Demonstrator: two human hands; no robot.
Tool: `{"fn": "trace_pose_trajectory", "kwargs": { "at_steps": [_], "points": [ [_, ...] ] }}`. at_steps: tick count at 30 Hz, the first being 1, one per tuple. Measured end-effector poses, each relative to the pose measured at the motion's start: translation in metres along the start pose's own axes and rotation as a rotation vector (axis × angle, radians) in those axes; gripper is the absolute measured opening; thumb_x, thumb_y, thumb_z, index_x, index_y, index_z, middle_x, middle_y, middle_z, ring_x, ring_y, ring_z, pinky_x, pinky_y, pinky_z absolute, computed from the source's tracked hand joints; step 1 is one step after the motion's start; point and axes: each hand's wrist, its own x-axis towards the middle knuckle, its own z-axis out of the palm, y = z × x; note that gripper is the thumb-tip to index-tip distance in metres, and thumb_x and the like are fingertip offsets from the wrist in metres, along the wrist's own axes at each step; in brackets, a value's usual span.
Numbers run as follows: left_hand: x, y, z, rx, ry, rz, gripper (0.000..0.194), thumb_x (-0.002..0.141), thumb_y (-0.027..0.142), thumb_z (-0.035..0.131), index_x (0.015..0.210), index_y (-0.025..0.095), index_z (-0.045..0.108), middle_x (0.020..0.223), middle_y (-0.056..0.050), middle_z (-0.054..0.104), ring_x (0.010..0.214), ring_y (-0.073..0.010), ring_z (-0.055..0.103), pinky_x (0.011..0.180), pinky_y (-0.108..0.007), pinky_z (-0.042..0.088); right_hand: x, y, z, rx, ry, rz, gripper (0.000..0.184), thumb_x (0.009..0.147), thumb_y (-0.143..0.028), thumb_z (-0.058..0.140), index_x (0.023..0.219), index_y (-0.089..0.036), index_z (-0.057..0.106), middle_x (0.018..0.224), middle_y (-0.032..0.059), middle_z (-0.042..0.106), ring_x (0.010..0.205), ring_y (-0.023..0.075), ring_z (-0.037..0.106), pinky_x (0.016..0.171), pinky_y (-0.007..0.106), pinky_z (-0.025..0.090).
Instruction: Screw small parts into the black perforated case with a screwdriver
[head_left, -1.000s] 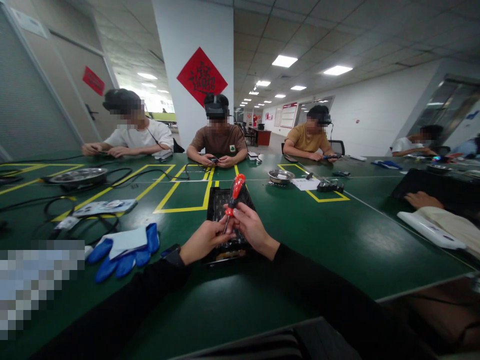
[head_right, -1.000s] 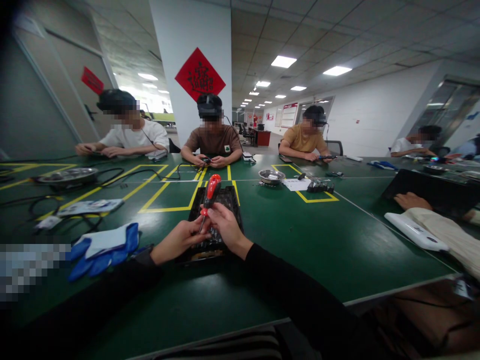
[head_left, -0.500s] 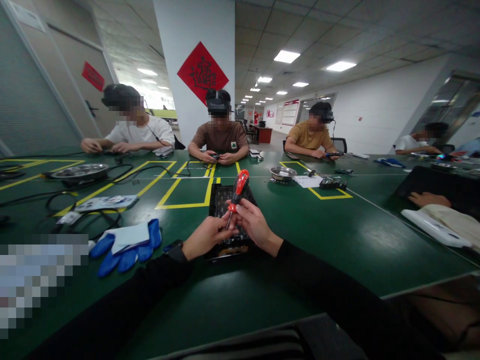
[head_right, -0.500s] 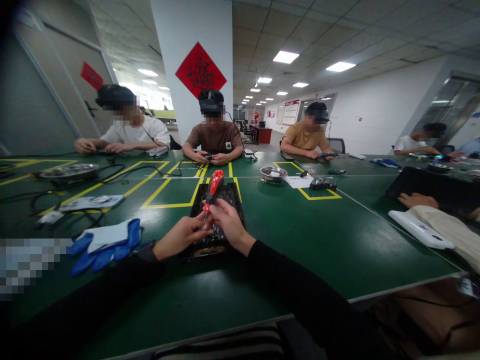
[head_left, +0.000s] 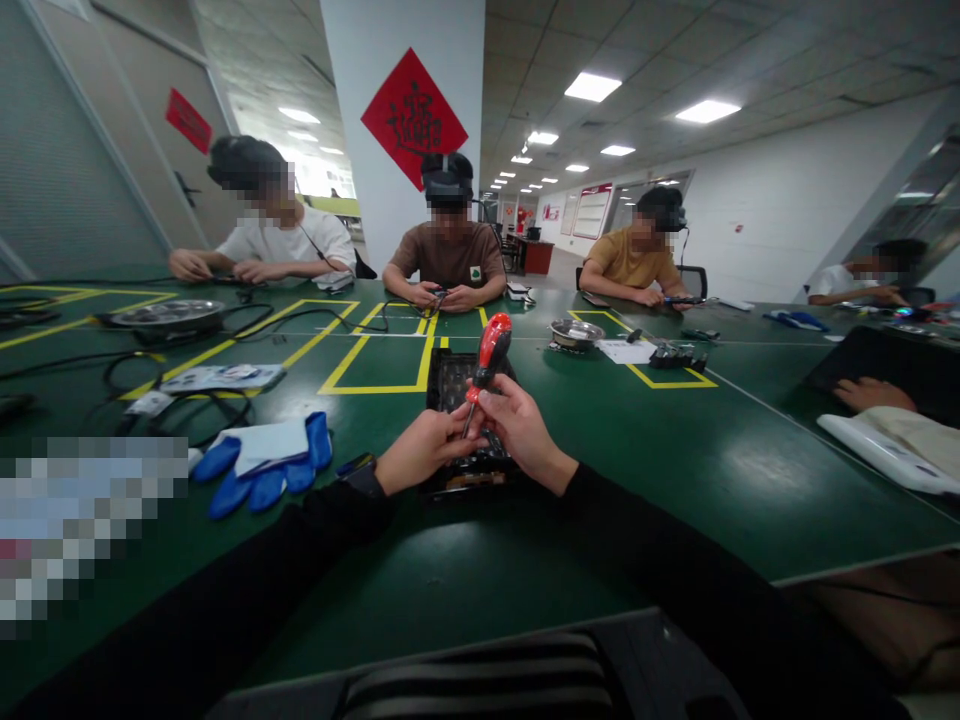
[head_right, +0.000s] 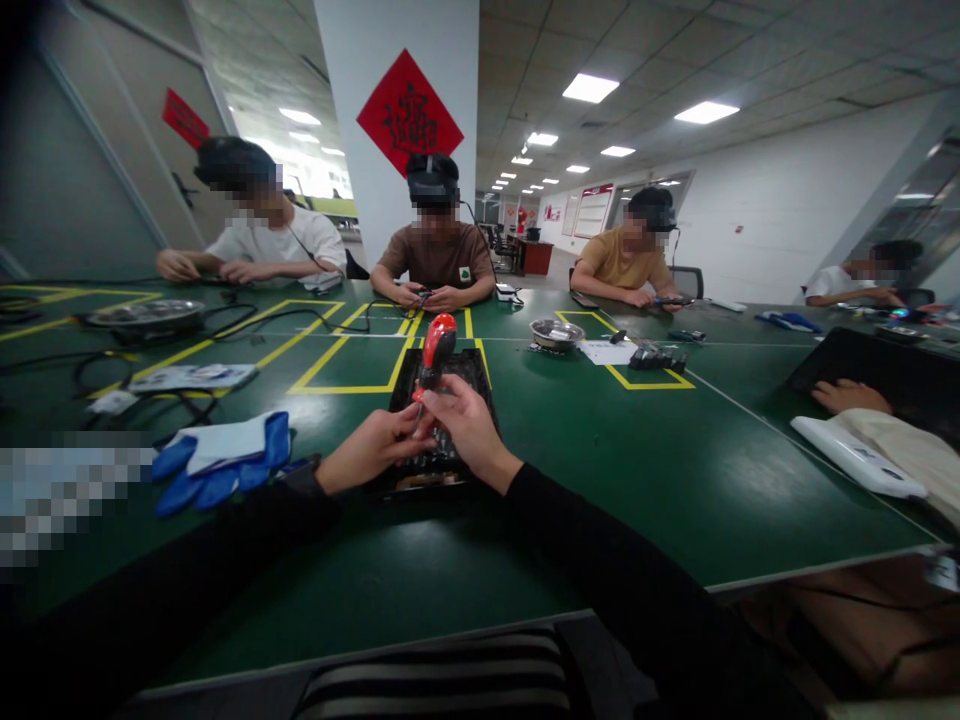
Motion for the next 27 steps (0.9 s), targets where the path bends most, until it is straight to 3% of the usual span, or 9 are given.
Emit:
{"fn": "trace_pose_trajectory", "kwargs": {
  "at_steps": [12, 20, 27],
  "points": [
    [-0.0001, 0.0000, 0.0004, -0.031, 0.021, 0.000, 0.039, 0.084, 0.043, 0.048, 0.066, 0.010, 0.057, 0.068, 0.001, 0.048, 0.058, -0.0073, 0.041, 0.056, -0.018, 0.034, -0.0020, -0.0057, 0.0000, 0.064, -0.015, 0.046, 0.032, 0.084, -0.030, 0.050, 0.112, -0.015, 0.054, 0.091, 0.0077, 0.066, 0.061, 0.0123, 0.059, 0.050, 0.024, 0.045],
    [0.0006, -0.0015, 0.0010, 0.000, 0.028, 0.018, 0.039, 0.084, 0.042, 0.049, 0.061, 0.011, 0.054, 0.062, 0.002, 0.046, 0.059, -0.0083, 0.043, 0.057, -0.018, 0.035, -0.0001, -0.0021, 0.0005, 0.068, -0.009, 0.020, 0.023, 0.080, -0.032, 0.058, 0.095, -0.017, 0.051, 0.085, 0.0051, 0.068, 0.056, 0.0105, 0.059, 0.049, 0.021, 0.046],
    [0.0002, 0.0020, -0.0001, -0.013, 0.009, 0.055, 0.034, 0.085, 0.040, 0.049, 0.072, 0.010, 0.058, 0.089, -0.001, 0.054, 0.061, -0.0060, 0.046, 0.058, -0.017, 0.036, -0.0003, 0.0003, 0.0002, 0.072, -0.008, 0.023, 0.027, 0.079, -0.033, 0.060, 0.095, -0.019, 0.044, 0.069, -0.0005, 0.065, 0.051, 0.0107, 0.057, 0.043, 0.020, 0.043]
  ]
}}
